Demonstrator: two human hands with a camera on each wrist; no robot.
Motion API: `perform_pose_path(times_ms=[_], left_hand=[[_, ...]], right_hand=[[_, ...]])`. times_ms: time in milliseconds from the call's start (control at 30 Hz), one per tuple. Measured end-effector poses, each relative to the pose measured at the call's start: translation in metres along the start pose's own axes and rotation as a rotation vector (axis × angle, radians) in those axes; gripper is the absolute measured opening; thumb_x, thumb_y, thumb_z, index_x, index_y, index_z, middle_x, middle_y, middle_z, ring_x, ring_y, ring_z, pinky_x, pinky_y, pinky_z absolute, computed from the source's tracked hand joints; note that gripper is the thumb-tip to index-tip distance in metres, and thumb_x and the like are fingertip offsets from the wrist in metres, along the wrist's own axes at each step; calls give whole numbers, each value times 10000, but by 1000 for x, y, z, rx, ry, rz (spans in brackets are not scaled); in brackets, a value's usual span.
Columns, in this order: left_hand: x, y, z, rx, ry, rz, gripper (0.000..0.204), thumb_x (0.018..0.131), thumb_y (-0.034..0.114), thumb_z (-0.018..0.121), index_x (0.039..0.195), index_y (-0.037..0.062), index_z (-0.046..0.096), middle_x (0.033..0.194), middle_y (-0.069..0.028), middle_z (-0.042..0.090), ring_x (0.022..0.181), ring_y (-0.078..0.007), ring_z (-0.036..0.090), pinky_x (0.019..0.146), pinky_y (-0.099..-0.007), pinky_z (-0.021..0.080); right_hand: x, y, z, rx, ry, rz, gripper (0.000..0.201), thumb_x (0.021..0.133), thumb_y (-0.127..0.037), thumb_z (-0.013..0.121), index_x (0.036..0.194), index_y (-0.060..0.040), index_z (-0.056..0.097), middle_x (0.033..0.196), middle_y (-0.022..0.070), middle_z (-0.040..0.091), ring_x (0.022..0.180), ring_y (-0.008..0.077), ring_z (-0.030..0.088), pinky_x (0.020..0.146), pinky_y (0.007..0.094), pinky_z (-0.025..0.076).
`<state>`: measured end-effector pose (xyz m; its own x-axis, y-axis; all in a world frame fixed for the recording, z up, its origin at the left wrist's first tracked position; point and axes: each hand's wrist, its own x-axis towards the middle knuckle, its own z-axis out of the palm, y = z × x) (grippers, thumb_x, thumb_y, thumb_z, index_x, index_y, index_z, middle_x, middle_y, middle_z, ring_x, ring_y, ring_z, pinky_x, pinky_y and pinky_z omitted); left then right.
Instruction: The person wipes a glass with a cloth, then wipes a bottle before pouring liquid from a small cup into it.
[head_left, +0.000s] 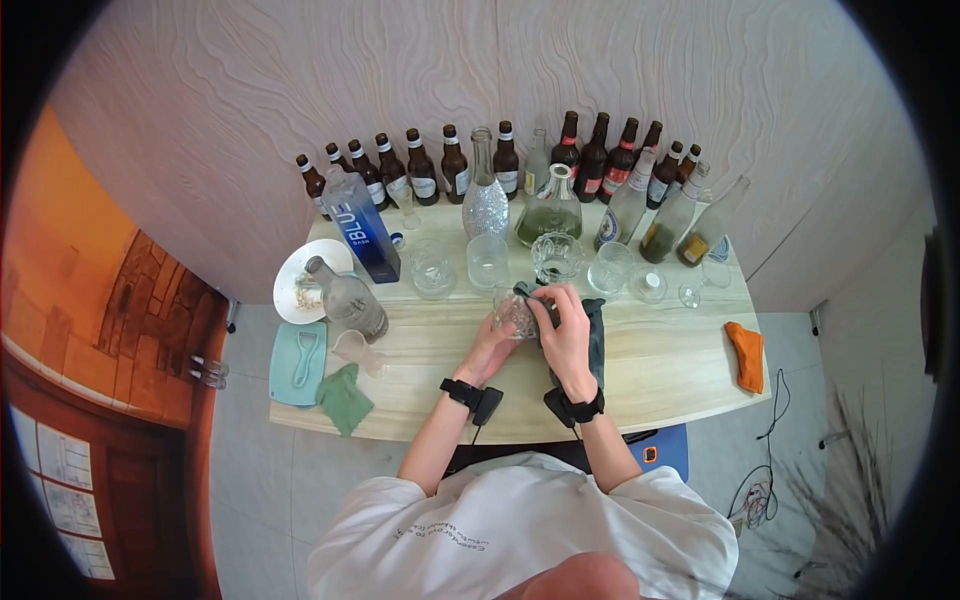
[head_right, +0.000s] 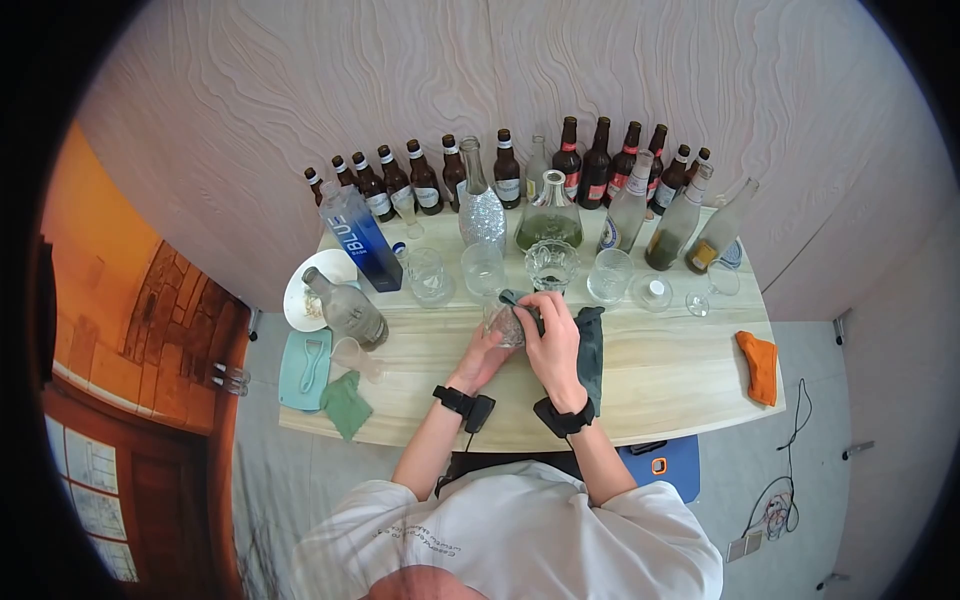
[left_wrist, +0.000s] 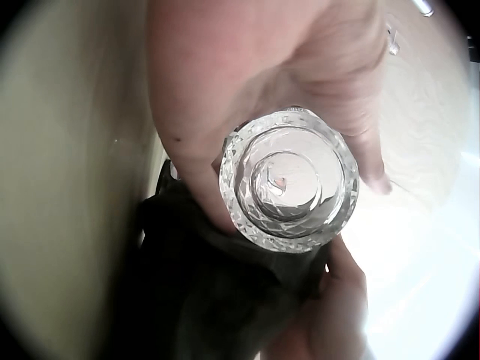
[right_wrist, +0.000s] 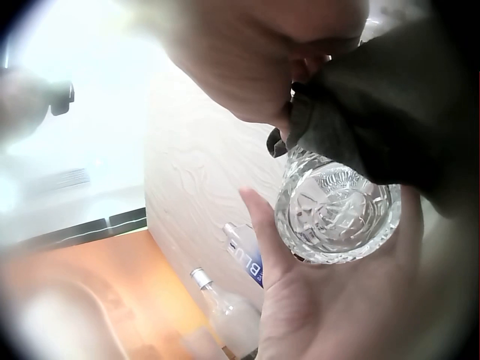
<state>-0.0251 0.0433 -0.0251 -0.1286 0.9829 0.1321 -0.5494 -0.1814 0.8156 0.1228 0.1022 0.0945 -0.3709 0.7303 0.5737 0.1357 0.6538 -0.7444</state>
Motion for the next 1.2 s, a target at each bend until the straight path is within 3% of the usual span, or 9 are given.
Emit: perform_pose_path(times_ms=[200,300,400,500,700,800,900,1000,1200], left_hand=[[2,-2,-4,-257,172,-18,684,1016,508,677,1525,82,512,1444,-89,632,1355,-237,587,1181,-454,439],[-1,18,10,-212,125,-16,691,1021,517,669,1536,82,512,1424,-102,648,1345,-247,595,1181,-448,437],[4,10,0,-212,58,-45,812,980,510,749,1602,86,446,1541,-87,572,1397,-219,556,1184,-440,437],[3,5,1,-125,70,68,896,954,528,780,1634,71,418,1566,-97,552,1422,-222,536,1209,-428,410],[1,5,-6,-153,15,-35,988,919,588,789,1659,65,396,1566,-67,555,1451,-212,515,1231,-423,389],[-1,12,16,-162,101,-1,843,963,640,696,1564,82,501,1475,-43,619,1335,-189,579,1166,-404,433],[2,12,16,-220,153,-3,770,1035,669,554,1544,93,521,1472,-60,635,1347,-209,586,1162,-405,442],[8,-4,-14,-276,153,-6,761,1083,662,450,1586,92,480,1497,-103,628,1374,-239,583,1183,-437,439],[-1,11,1,-191,145,57,809,1076,665,461,1630,77,423,1495,-186,618,1368,-293,597,1199,-465,433]], right_hand=[[-27,7,-1,32,-117,-30,169,914,-18,790,1063,-29,710,1034,126,691,929,332,699,781,392,554],[-37,10,2,70,-109,13,177,910,-25,795,1071,-36,721,1040,127,700,994,340,718,810,394,565],[-33,6,2,39,-93,-16,163,913,-25,794,1057,-34,720,1027,129,696,956,337,711,788,393,563],[-29,1,-1,34,-99,-60,154,917,-20,789,1051,-30,716,1014,128,691,918,328,701,765,390,559],[-4,-1,-3,16,40,-51,152,924,0,779,1058,-27,711,1022,127,687,870,318,693,739,374,550],[17,0,-5,4,85,-79,154,930,6,773,1066,-30,710,1033,123,690,870,312,702,742,369,553],[19,-1,-3,18,-20,-46,149,930,-12,774,1065,-37,715,1022,112,695,874,316,708,748,378,560],[4,0,0,-1,-127,-131,147,924,-34,781,1058,-45,722,1012,106,699,879,327,713,751,390,566],[-27,3,7,-17,-151,-133,158,910,-51,791,1055,-48,727,1037,98,714,951,343,729,779,409,583]])
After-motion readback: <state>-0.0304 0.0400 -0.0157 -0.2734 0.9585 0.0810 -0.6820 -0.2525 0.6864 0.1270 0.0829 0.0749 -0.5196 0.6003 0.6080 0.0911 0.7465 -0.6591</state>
